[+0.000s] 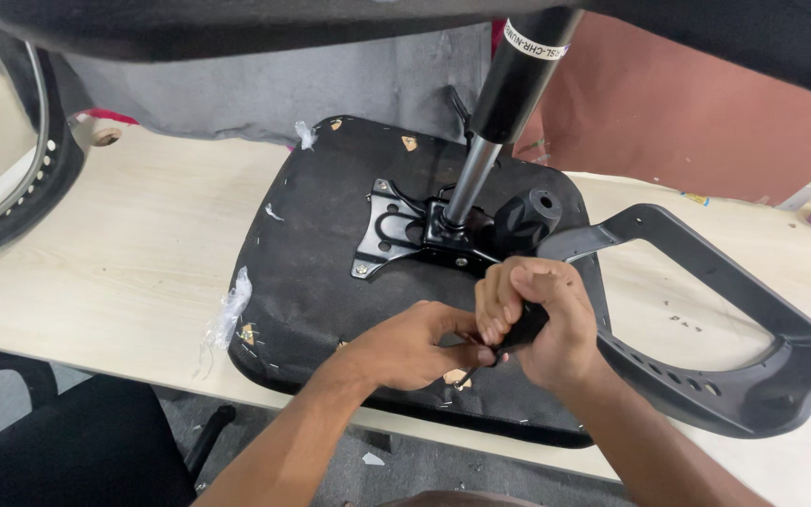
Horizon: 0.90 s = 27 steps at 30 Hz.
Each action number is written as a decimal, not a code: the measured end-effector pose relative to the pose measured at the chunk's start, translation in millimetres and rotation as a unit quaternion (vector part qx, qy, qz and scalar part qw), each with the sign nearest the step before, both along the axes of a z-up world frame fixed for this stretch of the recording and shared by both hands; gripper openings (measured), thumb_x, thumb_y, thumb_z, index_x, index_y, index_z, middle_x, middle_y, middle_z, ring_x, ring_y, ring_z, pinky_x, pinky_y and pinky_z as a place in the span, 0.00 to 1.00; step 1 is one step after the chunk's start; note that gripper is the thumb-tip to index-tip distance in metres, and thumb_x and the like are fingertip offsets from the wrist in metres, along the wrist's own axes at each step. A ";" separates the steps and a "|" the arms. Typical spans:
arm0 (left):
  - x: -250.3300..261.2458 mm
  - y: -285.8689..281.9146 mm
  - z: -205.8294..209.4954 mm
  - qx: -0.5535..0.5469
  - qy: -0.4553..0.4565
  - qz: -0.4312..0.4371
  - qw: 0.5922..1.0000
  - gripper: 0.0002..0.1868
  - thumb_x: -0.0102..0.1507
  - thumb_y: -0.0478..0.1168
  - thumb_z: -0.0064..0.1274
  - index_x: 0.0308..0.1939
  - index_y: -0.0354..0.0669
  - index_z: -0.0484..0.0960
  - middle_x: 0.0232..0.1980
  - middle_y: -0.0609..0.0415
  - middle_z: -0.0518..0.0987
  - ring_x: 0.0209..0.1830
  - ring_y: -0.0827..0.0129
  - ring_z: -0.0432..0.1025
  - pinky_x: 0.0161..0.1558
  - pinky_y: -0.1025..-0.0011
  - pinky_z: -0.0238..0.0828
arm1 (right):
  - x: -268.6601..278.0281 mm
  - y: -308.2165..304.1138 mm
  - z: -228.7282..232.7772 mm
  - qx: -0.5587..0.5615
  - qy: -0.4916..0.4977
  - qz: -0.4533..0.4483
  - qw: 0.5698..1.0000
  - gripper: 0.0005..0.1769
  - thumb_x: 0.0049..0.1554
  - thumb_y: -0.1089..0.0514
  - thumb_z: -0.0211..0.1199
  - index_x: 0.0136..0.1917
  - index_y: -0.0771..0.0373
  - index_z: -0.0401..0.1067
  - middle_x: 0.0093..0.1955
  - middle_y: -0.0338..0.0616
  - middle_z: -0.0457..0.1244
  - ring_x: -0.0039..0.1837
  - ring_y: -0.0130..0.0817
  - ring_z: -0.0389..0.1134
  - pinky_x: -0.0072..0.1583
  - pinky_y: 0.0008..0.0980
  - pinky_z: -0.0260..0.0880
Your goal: The person uses a screwdriver to tighten screws on the underside of an office chair base, securing the frame to the seat. The chair is upside down on a table while the person works on the attachment points.
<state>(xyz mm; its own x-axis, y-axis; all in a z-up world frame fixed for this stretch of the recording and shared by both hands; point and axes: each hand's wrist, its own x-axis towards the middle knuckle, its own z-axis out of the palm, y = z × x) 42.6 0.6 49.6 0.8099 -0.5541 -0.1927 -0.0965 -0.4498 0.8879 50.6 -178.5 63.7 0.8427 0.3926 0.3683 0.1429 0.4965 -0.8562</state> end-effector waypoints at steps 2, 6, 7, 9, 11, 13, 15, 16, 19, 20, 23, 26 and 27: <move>0.4 -2.0 -3.2 -0.007 -0.017 0.014 1.000 0.22 0.60 0.53 0.58 0.52 0.45 0.86 0.45 0.50 0.87 0.49 0.62 0.82 0.55 0.61 0.75 | -5.7 5.6 5.8 -0.026 0.068 -0.119 0.990 0.19 0.63 0.52 0.50 0.32 0.63 0.65 0.29 0.46 0.59 0.33 0.36 0.61 0.39 0.34 0.65; 4.0 -4.3 -7.9 -0.022 -0.030 0.037 0.999 0.25 0.55 0.54 0.63 0.52 0.47 0.87 0.46 0.51 0.88 0.49 0.64 0.82 0.54 0.62 0.76 | -17.0 6.5 12.0 -0.054 0.175 -0.223 0.957 0.14 0.61 0.57 0.49 0.34 0.63 0.63 0.33 0.44 0.59 0.36 0.33 0.61 0.41 0.34 0.66; 4.8 -4.6 -8.2 -0.029 -0.025 0.042 0.998 0.26 0.53 0.54 0.65 0.52 0.48 0.87 0.46 0.52 0.88 0.49 0.64 0.82 0.53 0.62 0.77 | -18.4 5.5 11.0 -0.046 0.140 -0.204 0.968 0.18 0.63 0.55 0.50 0.33 0.63 0.62 0.32 0.44 0.58 0.35 0.34 0.61 0.41 0.34 0.65; 4.1 -5.4 -8.3 0.001 -0.032 0.022 0.999 0.26 0.52 0.55 0.67 0.49 0.47 0.87 0.46 0.52 0.88 0.50 0.66 0.82 0.54 0.62 0.75 | -19.9 4.8 5.1 -0.029 0.069 -0.163 0.984 0.25 0.68 0.51 0.52 0.32 0.63 0.61 0.30 0.45 0.57 0.34 0.36 0.60 0.40 0.34 0.64; 2.4 -5.6 -8.1 0.001 -0.043 0.014 0.999 0.26 0.52 0.55 0.67 0.48 0.47 0.88 0.46 0.52 0.88 0.50 0.66 0.82 0.53 0.62 0.76 | -16.4 4.1 -3.2 -0.009 0.044 -0.160 0.986 0.26 0.69 0.51 0.52 0.31 0.62 0.60 0.29 0.44 0.56 0.33 0.34 0.58 0.39 0.34 0.62; 1.1 -6.1 -6.8 -0.030 -0.060 0.013 0.998 0.26 0.53 0.56 0.67 0.49 0.45 0.87 0.45 0.51 0.88 0.49 0.66 0.82 0.53 0.62 0.78 | -12.5 0.6 -9.8 0.001 0.038 -0.158 0.987 0.26 0.69 0.51 0.52 0.30 0.62 0.60 0.28 0.44 0.55 0.32 0.34 0.57 0.37 0.33 0.61; 0.3 -5.9 -4.6 -0.027 -0.043 0.015 0.999 0.26 0.55 0.55 0.64 0.53 0.47 0.85 0.46 0.52 0.87 0.49 0.66 0.82 0.53 0.62 0.77 | -6.4 -3.7 -12.8 0.000 0.050 -0.159 0.986 0.27 0.69 0.51 0.52 0.29 0.62 0.59 0.26 0.44 0.55 0.30 0.33 0.57 0.35 0.33 0.59; 0.2 -6.3 -3.9 -0.025 -0.033 0.016 0.999 0.26 0.56 0.55 0.63 0.55 0.48 0.84 0.46 0.52 0.87 0.48 0.67 0.82 0.53 0.62 0.76 | -3.7 -5.4 -13.8 0.000 0.050 -0.155 0.987 0.27 0.69 0.50 0.52 0.29 0.62 0.59 0.26 0.43 0.54 0.29 0.33 0.56 0.34 0.33 0.59; 1.6 -9.5 -3.6 0.004 0.034 0.020 0.999 0.24 0.60 0.56 0.58 0.58 0.54 0.83 0.44 0.52 0.87 0.47 0.67 0.81 0.55 0.63 0.73 | 2.7 -8.6 -14.3 0.000 0.051 -0.146 0.988 0.28 0.68 0.50 0.52 0.28 0.61 0.58 0.24 0.43 0.53 0.28 0.33 0.56 0.33 0.33 0.58; 1.0 -9.6 -4.7 -0.015 0.027 0.015 0.999 0.23 0.61 0.55 0.57 0.57 0.52 0.84 0.44 0.52 0.87 0.46 0.66 0.81 0.54 0.62 0.74 | 2.0 -9.1 -14.8 0.000 0.055 -0.144 0.988 0.28 0.68 0.50 0.52 0.28 0.61 0.58 0.24 0.43 0.53 0.28 0.33 0.56 0.33 0.33 0.59; -0.3 -8.6 -7.4 -0.058 0.003 0.004 0.998 0.21 0.62 0.53 0.56 0.54 0.48 0.85 0.43 0.51 0.88 0.45 0.65 0.81 0.54 0.61 0.75 | 0.9 -9.0 -15.2 0.002 0.054 -0.135 0.989 0.28 0.67 0.50 0.53 0.28 0.61 0.58 0.24 0.43 0.54 0.28 0.33 0.56 0.33 0.33 0.58; -3.2 -8.3 -10.3 -0.070 -0.008 0.008 0.997 0.19 0.62 0.51 0.57 0.52 0.47 0.86 0.42 0.51 0.88 0.46 0.66 0.82 0.58 0.61 0.73 | -0.7 -10.6 -17.3 0.005 0.051 -0.119 0.992 0.28 0.67 0.51 0.53 0.27 0.61 0.57 0.24 0.44 0.53 0.28 0.34 0.56 0.33 0.33 0.58; -3.9 -9.0 -10.7 -0.072 -0.005 0.010 0.997 0.19 0.62 0.51 0.58 0.51 0.47 0.86 0.43 0.52 0.88 0.47 0.66 0.81 0.58 0.61 0.72 | -1.3 -12.0 -18.0 0.006 0.049 -0.114 0.992 0.28 0.67 0.51 0.53 0.27 0.61 0.57 0.24 0.44 0.53 0.28 0.34 0.56 0.33 0.33 0.58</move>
<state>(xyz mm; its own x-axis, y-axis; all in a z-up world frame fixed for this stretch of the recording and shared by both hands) 38.7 -8.4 38.9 0.8226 -0.5589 -0.1042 -0.0982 -0.3202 0.9422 49.3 -190.4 45.6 0.9416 0.1828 0.2830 0.1687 0.4710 -0.8658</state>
